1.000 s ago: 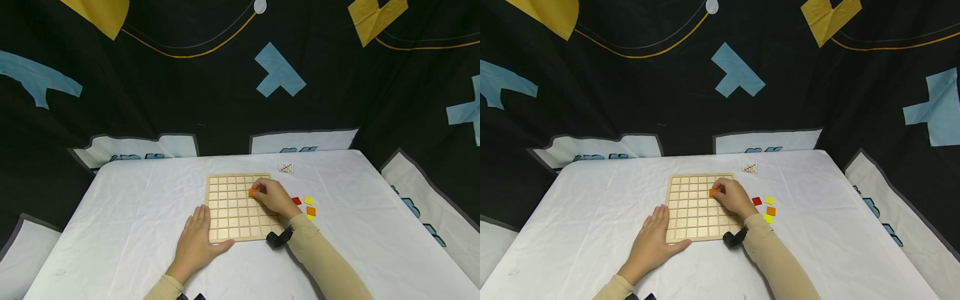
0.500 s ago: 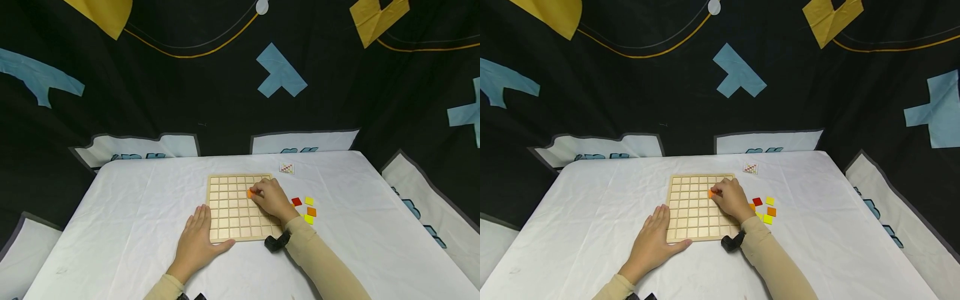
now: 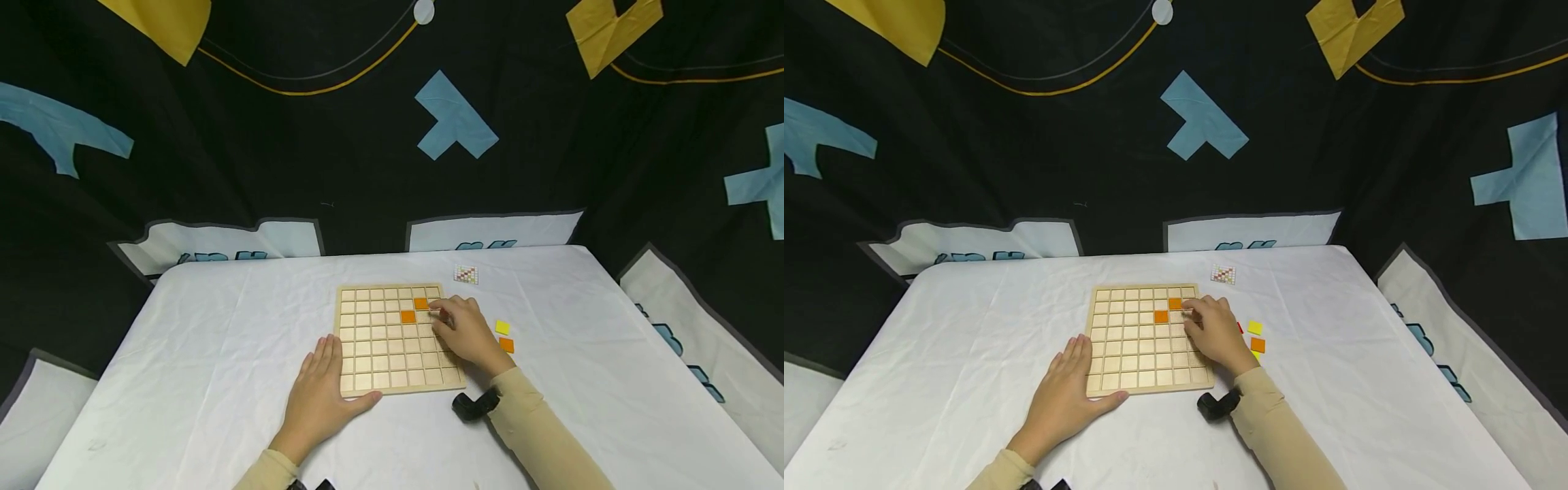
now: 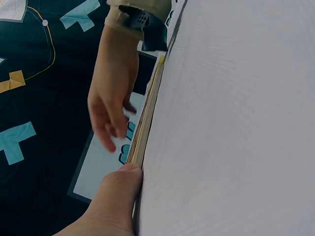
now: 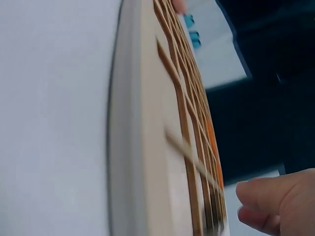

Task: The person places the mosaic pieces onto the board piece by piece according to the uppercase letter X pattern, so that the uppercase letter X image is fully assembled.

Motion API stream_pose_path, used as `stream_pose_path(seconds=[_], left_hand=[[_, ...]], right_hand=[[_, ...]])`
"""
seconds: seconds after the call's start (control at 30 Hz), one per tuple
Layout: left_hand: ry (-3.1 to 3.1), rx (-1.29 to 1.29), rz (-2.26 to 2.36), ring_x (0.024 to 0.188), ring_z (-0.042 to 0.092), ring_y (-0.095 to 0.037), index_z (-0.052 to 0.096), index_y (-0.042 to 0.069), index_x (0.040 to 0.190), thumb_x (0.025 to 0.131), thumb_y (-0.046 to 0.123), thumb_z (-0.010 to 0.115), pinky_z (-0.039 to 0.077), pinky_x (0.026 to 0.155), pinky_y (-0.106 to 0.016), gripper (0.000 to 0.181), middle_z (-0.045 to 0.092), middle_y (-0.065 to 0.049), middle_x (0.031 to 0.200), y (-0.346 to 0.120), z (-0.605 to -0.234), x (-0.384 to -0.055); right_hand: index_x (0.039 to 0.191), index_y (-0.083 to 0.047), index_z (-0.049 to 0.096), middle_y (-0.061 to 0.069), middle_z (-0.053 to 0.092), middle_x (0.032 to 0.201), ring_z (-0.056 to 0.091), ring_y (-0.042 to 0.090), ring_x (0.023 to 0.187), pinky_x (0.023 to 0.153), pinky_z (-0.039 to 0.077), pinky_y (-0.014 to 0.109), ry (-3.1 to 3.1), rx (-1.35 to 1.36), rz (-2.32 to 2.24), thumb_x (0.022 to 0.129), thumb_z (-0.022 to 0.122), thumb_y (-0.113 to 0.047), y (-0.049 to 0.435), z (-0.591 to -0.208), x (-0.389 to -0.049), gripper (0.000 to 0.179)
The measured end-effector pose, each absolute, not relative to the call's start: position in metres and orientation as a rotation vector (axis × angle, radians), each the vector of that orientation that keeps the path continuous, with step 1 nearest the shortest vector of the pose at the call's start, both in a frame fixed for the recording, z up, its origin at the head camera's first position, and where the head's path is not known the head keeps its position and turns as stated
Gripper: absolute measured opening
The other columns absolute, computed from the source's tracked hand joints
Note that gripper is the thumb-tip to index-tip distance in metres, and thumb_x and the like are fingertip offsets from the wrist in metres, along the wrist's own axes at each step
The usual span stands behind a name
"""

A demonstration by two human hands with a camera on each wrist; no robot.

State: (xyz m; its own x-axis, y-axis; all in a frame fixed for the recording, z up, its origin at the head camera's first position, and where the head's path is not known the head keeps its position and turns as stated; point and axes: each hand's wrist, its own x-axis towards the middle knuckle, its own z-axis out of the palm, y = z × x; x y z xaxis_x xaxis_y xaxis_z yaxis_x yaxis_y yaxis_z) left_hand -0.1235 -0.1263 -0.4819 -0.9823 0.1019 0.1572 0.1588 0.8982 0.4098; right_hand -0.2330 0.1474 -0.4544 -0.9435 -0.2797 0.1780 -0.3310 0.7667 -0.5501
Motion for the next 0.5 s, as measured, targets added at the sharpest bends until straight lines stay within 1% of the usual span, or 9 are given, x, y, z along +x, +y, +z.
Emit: stream_pose_path(seconds=[0.17, 0.27, 0.4, 0.5], left_hand=[[-2.928, -0.208, -0.648, 0.153, 0.019, -0.036, 0.023, -0.009, 0.153, 0.074, 0.082, 0.061, 0.018, 0.124, -0.052, 0.126, 0.022, -0.023, 0.162, -0.126, -0.481, -0.124], [-2.927, -0.21, -0.647, 0.153, 0.019, -0.036, 0.023, -0.009, 0.153, 0.074, 0.081, 0.062, 0.019, 0.124, -0.053, 0.126, 0.022, -0.024, 0.162, -0.126, -0.481, -0.124], [-2.929, -0.207, -0.639, 0.153, 0.02, -0.036, 0.023, -0.009, 0.153, 0.074, 0.081, 0.062, 0.019, 0.124, -0.052, 0.126, 0.023, -0.023, 0.162, -0.127, -0.481, -0.124], [-2.929, -0.205, -0.639, 0.153, 0.02, -0.036, 0.023, -0.009, 0.153, 0.073, 0.081, 0.062, 0.019, 0.124, -0.052, 0.126, 0.023, -0.023, 0.162, -0.127, -0.482, -0.123]], right_hand=[[0.126, -0.015, 0.066, 0.003, 0.063, 0.101, 0.045, 0.022, 0.092, 0.075, 0.037, 0.033, -2.863, 0.385, 0.912, 0.095, 0.062, -0.012, 0.178, -0.456, -0.23, 0.031], [0.127, -0.014, 0.065, 0.005, 0.062, 0.103, 0.044, 0.024, 0.094, 0.077, 0.036, 0.033, -2.873, 0.322, 0.905, 0.095, 0.059, -0.008, 0.196, -0.458, -0.229, 0.033], [0.131, -0.012, 0.063, 0.007, 0.063, 0.107, 0.044, 0.027, 0.098, 0.08, 0.037, 0.035, -2.922, 0.257, 0.87, 0.094, 0.057, -0.007, 0.214, -0.462, -0.229, 0.038], [0.134, -0.012, 0.062, 0.008, 0.064, 0.113, 0.045, 0.027, 0.102, 0.085, 0.041, 0.038, -2.974, 0.215, 0.858, 0.095, 0.057, -0.01, 0.222, -0.465, -0.228, 0.039]])
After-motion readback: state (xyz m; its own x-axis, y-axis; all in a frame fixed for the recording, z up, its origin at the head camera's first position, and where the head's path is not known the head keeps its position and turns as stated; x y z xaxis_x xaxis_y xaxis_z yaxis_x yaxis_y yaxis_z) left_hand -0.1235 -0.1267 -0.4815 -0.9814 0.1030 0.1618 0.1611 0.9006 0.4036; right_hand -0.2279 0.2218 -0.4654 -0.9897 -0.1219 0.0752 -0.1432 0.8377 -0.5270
